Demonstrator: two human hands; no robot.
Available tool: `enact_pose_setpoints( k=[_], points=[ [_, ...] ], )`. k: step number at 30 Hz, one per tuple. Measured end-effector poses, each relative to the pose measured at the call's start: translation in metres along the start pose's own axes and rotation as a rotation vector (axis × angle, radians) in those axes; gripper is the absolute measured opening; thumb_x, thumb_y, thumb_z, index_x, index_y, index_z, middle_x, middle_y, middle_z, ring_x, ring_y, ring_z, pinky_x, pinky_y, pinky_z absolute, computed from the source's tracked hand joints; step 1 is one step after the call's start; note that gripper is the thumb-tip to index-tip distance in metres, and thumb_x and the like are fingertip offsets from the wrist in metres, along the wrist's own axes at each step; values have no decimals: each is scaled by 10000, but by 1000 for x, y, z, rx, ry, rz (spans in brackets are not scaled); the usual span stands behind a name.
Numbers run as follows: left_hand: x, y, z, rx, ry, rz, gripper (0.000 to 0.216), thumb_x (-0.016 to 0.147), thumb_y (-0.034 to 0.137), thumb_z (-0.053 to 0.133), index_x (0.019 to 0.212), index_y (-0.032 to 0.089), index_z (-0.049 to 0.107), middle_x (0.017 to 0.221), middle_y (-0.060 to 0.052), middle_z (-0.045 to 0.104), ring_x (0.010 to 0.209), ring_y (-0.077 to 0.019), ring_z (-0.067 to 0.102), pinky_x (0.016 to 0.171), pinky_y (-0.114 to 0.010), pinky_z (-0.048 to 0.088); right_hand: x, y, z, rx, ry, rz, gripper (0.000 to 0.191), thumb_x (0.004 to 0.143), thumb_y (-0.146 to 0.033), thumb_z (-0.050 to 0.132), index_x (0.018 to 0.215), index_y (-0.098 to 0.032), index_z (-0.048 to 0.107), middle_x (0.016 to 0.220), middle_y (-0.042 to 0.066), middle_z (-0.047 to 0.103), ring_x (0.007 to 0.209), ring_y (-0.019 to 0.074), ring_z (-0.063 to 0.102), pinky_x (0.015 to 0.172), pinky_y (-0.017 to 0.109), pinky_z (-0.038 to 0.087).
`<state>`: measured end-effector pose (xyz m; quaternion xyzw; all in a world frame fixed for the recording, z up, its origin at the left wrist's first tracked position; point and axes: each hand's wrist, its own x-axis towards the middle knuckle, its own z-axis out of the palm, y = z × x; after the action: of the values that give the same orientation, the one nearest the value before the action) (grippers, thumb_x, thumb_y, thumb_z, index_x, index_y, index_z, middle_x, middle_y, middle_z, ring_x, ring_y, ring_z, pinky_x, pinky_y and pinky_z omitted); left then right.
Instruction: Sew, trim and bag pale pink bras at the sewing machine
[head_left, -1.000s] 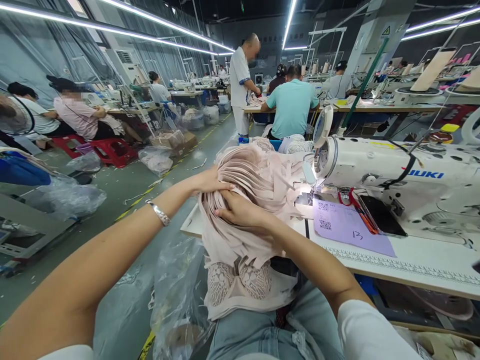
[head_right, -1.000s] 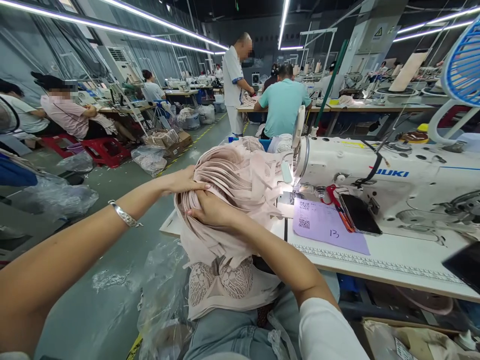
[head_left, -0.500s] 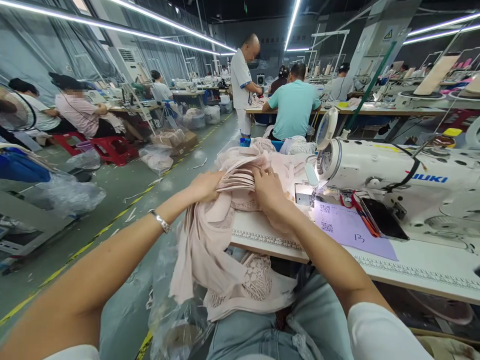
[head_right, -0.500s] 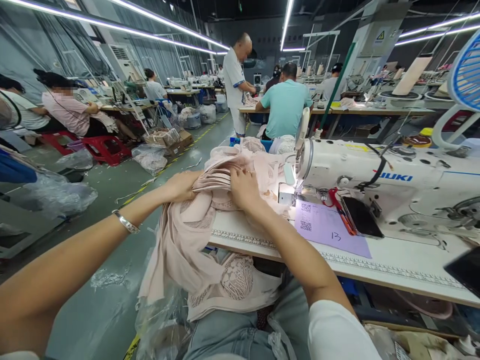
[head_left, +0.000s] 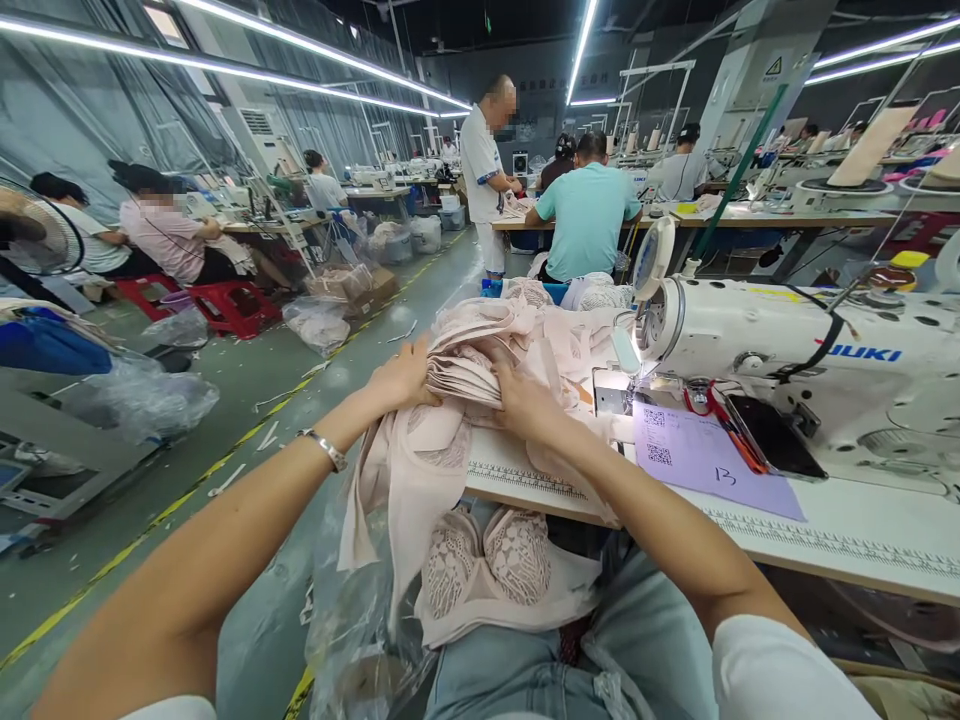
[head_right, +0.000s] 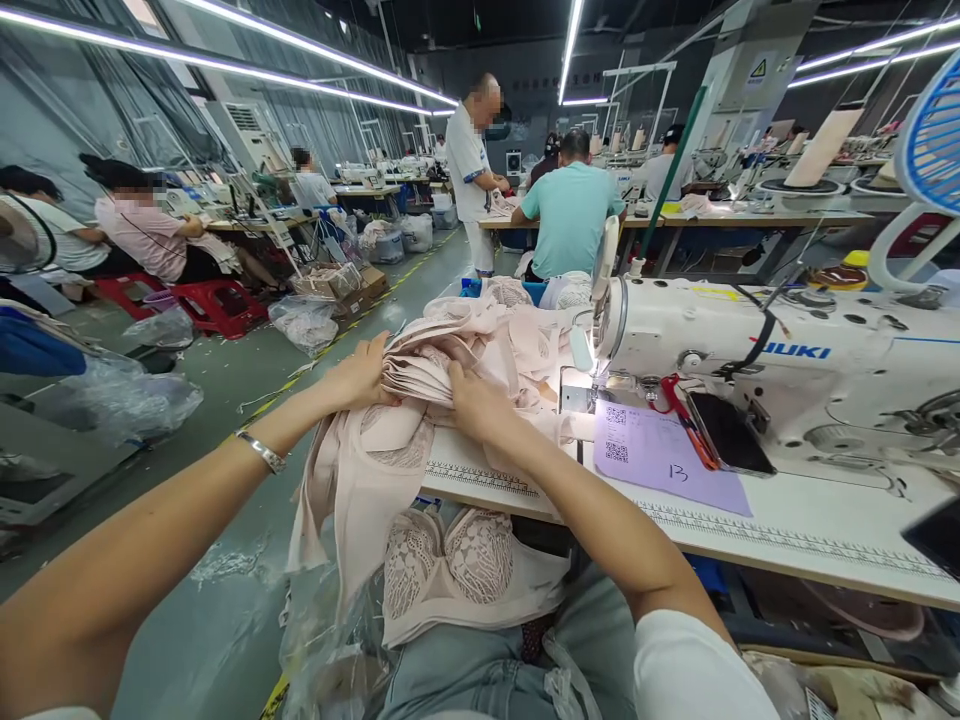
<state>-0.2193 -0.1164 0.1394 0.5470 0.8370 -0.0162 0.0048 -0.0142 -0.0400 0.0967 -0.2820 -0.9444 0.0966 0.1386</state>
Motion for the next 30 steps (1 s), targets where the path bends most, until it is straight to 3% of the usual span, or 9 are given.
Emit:
enact_pose_setpoints(
  k=[3, 7, 10, 14, 17, 20, 26, 28, 30],
  points=[
    [-2, 3, 0, -6, -29, 13, 873, 748, 469, 687, 1461, 135, 310, 1370, -242, 548, 1203, -428, 587, 909, -475, 521, 4, 7, -8, -84, 46, -13, 459, 862, -97, 550, 1312, -159, 480, 1166, 139, 626, 1075, 292, 585, 815, 374, 494],
    [1, 5, 1, 35, -26, 49, 566, 815, 397, 569, 1316, 150, 479, 1206, -215, 654, 1114, -433, 634, 870, -494, 523, 12, 14, -12, -117, 237, 28, 432, 806, -171, 667, 1230, -151, 586, 1435, 201, 452, 1301, 378, 419, 958, 476, 450],
    [5, -1, -1, 22, -11, 134, 657, 777, 410, 621, 1366, 175, 453, 1306, -181, 615, 1205, -396, 592, 963, -477, 497, 17, 20, -11, -31, 153, 97, 351, 834, -210, 665, 1168, -109, 622, 1314, 205, 546, 1180, 333, 524, 923, 428, 475],
    [10, -21, -8, -334, -33, 447, 937, 736, 666, 621, 1492, 182, 353, 1503, -143, 473, 1366, -338, 461, 1128, -422, 388, 15, 23, 5, -115, 199, -151, 193, 906, -80, 528, 1067, -93, 632, 1156, 155, 628, 1071, 266, 555, 912, 376, 478],
    [11, -35, -9, -561, -79, 282, 917, 823, 812, 333, 1467, 165, 413, 1513, -155, 463, 1363, -319, 468, 1130, -411, 383, 9, 22, 23, -167, 335, -281, 273, 950, -34, 403, 1116, -103, 608, 1212, 155, 621, 1057, 254, 541, 911, 379, 478],
    [12, -38, -7, -585, -110, 141, 945, 781, 841, 354, 1385, 132, 510, 1460, -172, 521, 1314, -321, 521, 1112, -404, 403, 3, 22, 36, -143, 416, -330, 280, 957, -43, 388, 1138, -108, 591, 1199, 161, 619, 1069, 263, 527, 928, 402, 469],
    [17, -38, -12, -580, -255, 238, 1041, 693, 723, 598, 1518, 138, 351, 1383, -154, 600, 1259, -277, 582, 1059, -337, 450, -2, 29, 31, 0, 470, -235, 404, 865, -30, 463, 1255, -112, 532, 1155, 142, 628, 1094, 267, 532, 926, 403, 467],
    [19, -38, -14, -593, -299, 287, 976, 693, 655, 636, 1497, 155, 399, 1366, -129, 618, 1248, -265, 587, 1043, -320, 461, -1, 29, 27, -24, 449, -224, 406, 842, -25, 488, 1231, -119, 557, 1135, 143, 641, 1091, 273, 535, 916, 400, 462],
    [22, -36, -15, -583, -242, 293, 826, 715, 643, 602, 1379, 155, 553, 1280, -99, 676, 1186, -277, 617, 1017, -329, 479, -1, 28, 24, -90, 429, -244, 333, 851, -15, 491, 1135, -136, 614, 1075, 137, 661, 1073, 273, 539, 911, 394, 449]
  ],
)
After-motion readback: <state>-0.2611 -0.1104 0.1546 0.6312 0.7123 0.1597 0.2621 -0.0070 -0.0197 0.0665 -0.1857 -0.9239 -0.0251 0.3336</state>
